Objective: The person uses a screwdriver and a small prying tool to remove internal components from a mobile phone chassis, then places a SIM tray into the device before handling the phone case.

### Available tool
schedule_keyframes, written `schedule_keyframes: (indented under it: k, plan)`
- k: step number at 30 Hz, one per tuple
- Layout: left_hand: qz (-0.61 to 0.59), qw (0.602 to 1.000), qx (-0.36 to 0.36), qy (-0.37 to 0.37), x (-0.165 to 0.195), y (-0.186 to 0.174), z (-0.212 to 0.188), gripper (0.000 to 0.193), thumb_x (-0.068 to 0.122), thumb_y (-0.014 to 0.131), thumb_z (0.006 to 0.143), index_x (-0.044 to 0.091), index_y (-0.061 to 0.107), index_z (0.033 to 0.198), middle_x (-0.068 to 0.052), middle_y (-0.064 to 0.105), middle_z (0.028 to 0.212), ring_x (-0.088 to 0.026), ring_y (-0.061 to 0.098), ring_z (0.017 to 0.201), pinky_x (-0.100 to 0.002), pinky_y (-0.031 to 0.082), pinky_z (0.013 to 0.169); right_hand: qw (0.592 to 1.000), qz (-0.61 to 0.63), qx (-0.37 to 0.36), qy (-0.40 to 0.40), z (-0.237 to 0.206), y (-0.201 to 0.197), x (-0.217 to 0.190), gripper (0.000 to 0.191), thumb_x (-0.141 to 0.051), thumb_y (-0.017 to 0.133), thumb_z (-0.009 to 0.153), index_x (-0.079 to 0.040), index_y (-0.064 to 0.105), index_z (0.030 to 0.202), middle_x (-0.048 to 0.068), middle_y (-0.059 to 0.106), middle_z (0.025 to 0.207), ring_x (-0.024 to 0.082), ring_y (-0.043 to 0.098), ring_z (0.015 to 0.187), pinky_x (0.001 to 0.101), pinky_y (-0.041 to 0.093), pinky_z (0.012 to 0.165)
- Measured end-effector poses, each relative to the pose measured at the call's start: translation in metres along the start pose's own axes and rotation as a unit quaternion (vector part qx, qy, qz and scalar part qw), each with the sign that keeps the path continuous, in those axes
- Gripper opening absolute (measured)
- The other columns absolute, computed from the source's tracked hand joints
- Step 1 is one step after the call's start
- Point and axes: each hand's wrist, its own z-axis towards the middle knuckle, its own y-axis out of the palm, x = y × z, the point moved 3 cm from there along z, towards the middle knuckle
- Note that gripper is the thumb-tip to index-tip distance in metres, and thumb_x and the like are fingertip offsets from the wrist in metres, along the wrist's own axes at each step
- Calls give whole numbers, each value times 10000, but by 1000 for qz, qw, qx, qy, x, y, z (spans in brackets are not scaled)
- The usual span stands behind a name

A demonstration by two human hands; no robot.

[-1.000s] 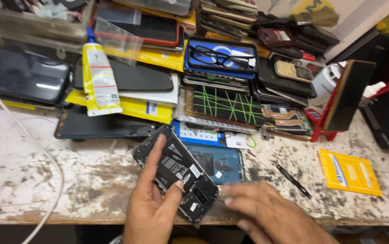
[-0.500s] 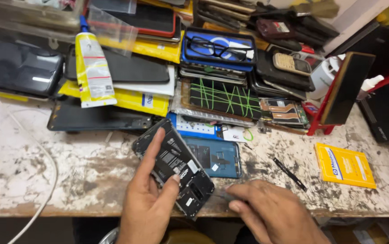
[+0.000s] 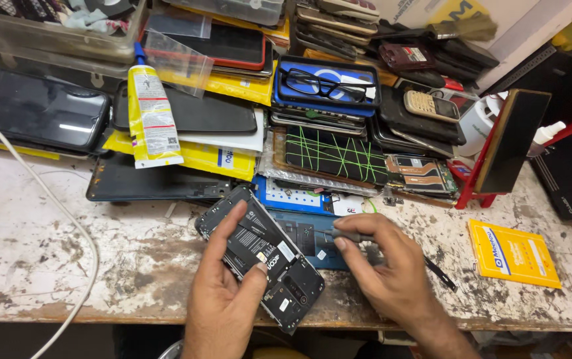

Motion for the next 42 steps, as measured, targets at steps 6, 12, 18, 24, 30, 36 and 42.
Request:
schedule_keyframes:
  k: [6,12,18,24,30,36,42]
  plan:
    - [2,998,-4,-69,0,-4,0,572,-156,514,839,-4,531,1391,-172,699,1219,-166,714,1086,-309,609,937,999,-43,-23,-12,7,10,5,189,-94,713,914,-52,680,1095,113,768,1042,196,775,970,320,651,854]
    - [34,996,5,-87,-4,-6,2,354,-40,610,889,-4,686,1232,-143,730,1123,-141,731,972,-296,632,835,999,38,34,-3,5,-1,-9,203,-38,702,922,-34,662,1121,117,755,1099,185,753,1028,311,625,891]
    - [123,991,-6,-52,4,-6,1,223,115,715,909,63,791,1113,-80,741,1040,-105,702,906,-244,574,773,975,201,87,39,-11,0,-40,273,74,676,907,14,604,1163,160,687,1182,209,682,1154,324,562,1000]
    - [149,985,-37,-74,12,-8,-2,199,184,725,908,77,797,1060,-37,711,986,-96,705,912,-254,582,776,975,194,108,11,-17,8,-56,280,99,684,885,17,603,1141,169,686,1154,238,696,1162,361,586,1018]
    - [153,985,-45,-59,13,-9,0,189,207,721,923,65,787,1028,-57,717,961,-92,678,874,-256,566,752,976,194,98,4,-17,13,-57,283,107,684,882,26,602,1141,177,689,1142,250,693,1163,376,574,1042]
    - [175,977,-26,-119,11,-13,2,176,219,697,921,84,784,991,-41,685,907,-81,699,832,-260,593,724,979,187,81,13,-16,16,-56,279,105,689,873,20,612,1128,178,704,1136,253,712,1149,383,596,1015]
    - [173,979,-27,-108,11,-14,3,184,228,694,920,80,784,985,-49,704,912,-89,707,844,-264,589,740,981,171,84,15,-16,18,-56,273,104,708,856,12,630,1102,179,724,1115,247,722,1130,372,593,997]
